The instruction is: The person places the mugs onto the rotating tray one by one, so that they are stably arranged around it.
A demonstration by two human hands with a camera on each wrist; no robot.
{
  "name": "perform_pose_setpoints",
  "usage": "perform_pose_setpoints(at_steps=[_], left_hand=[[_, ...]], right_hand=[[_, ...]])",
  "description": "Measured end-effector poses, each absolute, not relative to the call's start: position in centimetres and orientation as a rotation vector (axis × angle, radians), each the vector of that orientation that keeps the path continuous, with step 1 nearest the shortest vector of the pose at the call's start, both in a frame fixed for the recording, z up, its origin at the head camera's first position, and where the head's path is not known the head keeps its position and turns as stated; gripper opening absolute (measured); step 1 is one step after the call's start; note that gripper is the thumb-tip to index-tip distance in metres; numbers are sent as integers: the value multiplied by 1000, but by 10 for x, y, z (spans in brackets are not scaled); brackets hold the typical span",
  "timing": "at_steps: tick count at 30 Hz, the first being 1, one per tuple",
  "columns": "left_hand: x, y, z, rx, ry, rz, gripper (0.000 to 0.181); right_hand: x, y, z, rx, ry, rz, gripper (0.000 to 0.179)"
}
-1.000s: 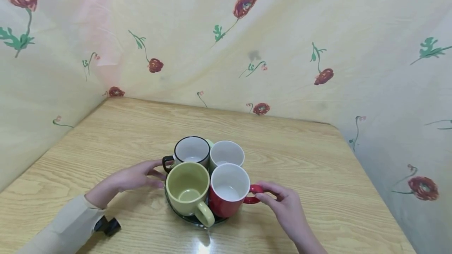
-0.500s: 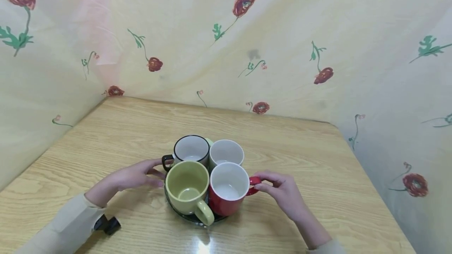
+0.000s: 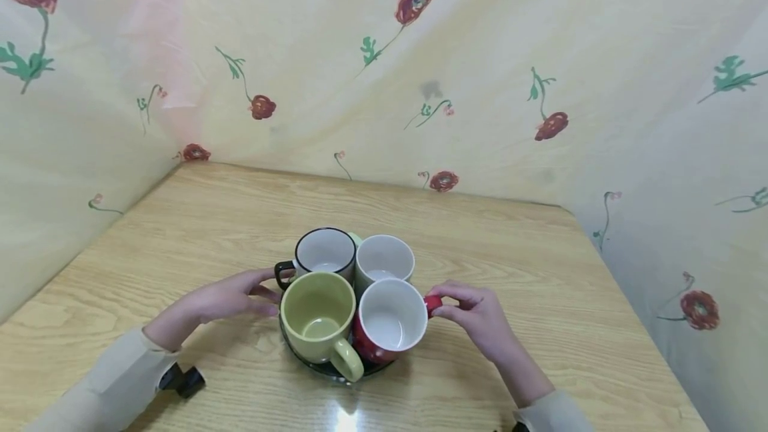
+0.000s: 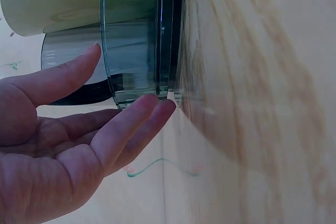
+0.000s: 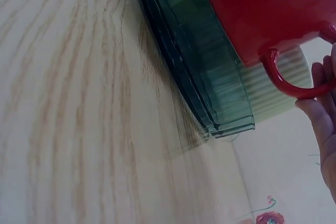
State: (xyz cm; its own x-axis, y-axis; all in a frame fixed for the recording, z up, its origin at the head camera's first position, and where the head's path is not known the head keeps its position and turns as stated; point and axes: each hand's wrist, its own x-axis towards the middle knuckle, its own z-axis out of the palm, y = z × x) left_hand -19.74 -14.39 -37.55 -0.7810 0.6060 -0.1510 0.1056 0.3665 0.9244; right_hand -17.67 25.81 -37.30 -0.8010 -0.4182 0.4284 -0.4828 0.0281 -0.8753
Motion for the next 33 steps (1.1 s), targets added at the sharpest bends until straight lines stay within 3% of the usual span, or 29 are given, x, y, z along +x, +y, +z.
perform_pose_setpoints(at_steps=[16,26,33], left_hand=[[-198,-145,-376,631,2133,1430,69],[-197,-143,-374,599,2155,1412,69],[-198,-144,-378,642,2135,1420,69]], right_hand=[[-185,252,-381,1062,-2208,1892,28],[-193,251,-386,1050,-2370,1776,15],[-192,247,-384,969,-2484,1674,22]])
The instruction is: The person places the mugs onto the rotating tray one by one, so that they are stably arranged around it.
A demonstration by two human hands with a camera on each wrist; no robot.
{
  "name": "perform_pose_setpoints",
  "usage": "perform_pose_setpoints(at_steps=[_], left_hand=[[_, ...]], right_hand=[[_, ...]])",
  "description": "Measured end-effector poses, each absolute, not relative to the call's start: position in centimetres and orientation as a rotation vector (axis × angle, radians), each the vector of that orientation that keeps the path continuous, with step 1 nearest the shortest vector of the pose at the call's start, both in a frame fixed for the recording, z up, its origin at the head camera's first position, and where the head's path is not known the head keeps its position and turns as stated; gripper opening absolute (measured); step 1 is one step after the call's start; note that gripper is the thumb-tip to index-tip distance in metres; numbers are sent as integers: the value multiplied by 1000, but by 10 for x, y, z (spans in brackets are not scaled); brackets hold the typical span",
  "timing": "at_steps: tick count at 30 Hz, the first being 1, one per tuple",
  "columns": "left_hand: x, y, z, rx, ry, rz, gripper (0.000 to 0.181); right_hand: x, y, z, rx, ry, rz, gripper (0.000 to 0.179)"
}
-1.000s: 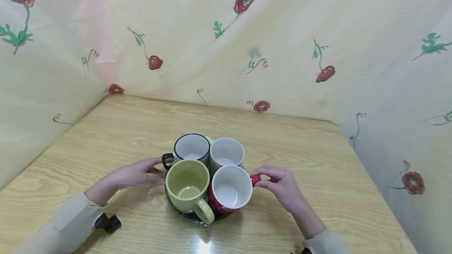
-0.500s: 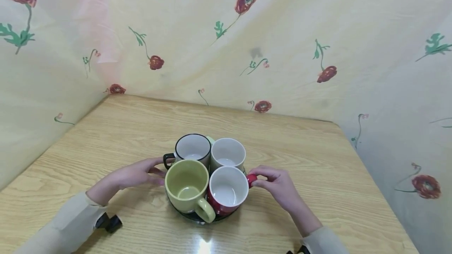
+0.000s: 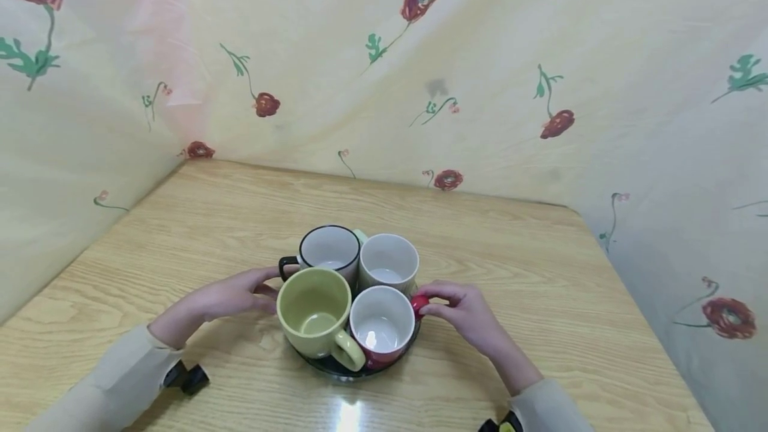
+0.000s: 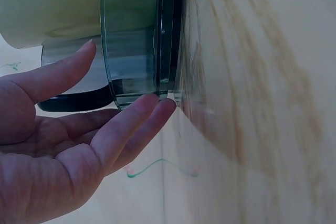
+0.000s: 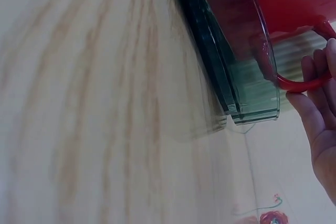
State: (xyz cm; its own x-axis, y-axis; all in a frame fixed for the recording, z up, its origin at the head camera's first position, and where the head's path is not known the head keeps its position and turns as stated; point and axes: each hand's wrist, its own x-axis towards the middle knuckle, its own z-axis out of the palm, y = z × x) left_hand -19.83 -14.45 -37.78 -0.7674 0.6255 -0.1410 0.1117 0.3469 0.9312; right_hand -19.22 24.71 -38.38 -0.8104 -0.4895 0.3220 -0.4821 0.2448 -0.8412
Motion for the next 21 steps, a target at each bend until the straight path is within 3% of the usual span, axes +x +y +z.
perform_pose_setpoints(at_steps=[21], left_hand=[[-199,-144,-376,623,2138,1415,67]], right_hand=[[-194,241,-365,-563,2832,-1334,31]])
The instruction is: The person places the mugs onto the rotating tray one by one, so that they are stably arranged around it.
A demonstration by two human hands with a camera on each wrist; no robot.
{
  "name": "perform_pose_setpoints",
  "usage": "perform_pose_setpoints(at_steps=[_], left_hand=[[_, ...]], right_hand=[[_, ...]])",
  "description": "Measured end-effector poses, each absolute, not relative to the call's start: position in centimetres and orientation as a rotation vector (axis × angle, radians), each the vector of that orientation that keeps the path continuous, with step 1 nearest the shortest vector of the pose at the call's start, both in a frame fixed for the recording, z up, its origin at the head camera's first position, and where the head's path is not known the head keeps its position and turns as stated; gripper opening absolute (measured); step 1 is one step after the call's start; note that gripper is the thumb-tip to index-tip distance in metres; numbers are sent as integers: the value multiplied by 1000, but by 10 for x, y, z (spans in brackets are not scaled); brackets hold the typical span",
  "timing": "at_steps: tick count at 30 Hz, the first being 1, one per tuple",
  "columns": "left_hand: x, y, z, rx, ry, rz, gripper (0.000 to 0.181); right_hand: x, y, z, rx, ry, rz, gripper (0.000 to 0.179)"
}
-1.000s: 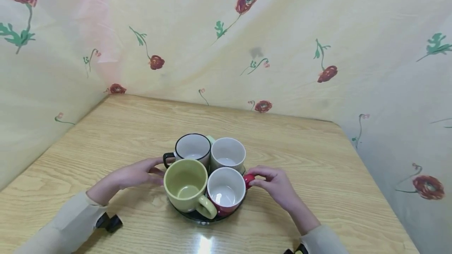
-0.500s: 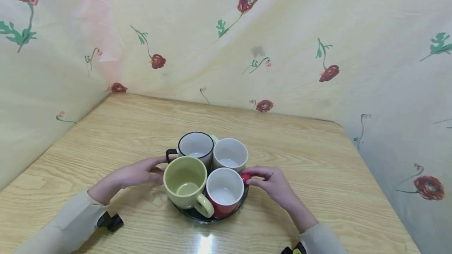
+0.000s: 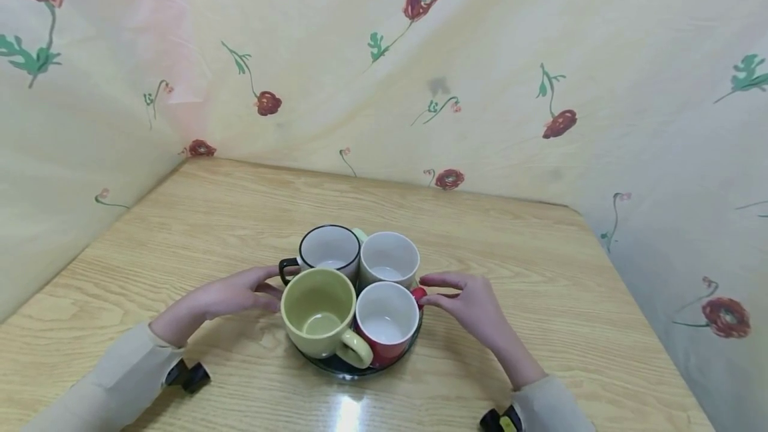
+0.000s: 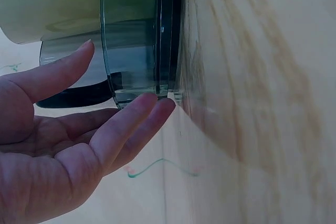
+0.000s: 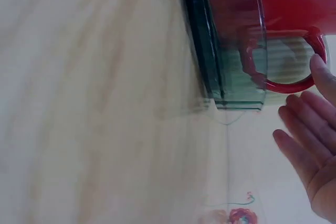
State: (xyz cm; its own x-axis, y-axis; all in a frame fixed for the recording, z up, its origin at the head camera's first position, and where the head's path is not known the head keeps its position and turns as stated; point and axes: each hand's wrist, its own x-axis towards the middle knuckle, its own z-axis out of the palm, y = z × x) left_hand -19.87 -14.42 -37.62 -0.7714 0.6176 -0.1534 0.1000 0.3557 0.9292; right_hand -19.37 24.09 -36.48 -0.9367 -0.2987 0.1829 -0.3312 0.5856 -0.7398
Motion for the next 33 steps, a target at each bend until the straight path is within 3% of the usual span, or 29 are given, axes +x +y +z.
perform_pose_setpoints(at_steps=[14,33], left_hand=[[-196,-144,-373,584,2170,1404,62],[-198,-147,-372,596,2193,1369,63]], right_hand=[[-208,238,-358,508,-2848,1228,45],[-216,237,-354,646,-2875,1140,46]])
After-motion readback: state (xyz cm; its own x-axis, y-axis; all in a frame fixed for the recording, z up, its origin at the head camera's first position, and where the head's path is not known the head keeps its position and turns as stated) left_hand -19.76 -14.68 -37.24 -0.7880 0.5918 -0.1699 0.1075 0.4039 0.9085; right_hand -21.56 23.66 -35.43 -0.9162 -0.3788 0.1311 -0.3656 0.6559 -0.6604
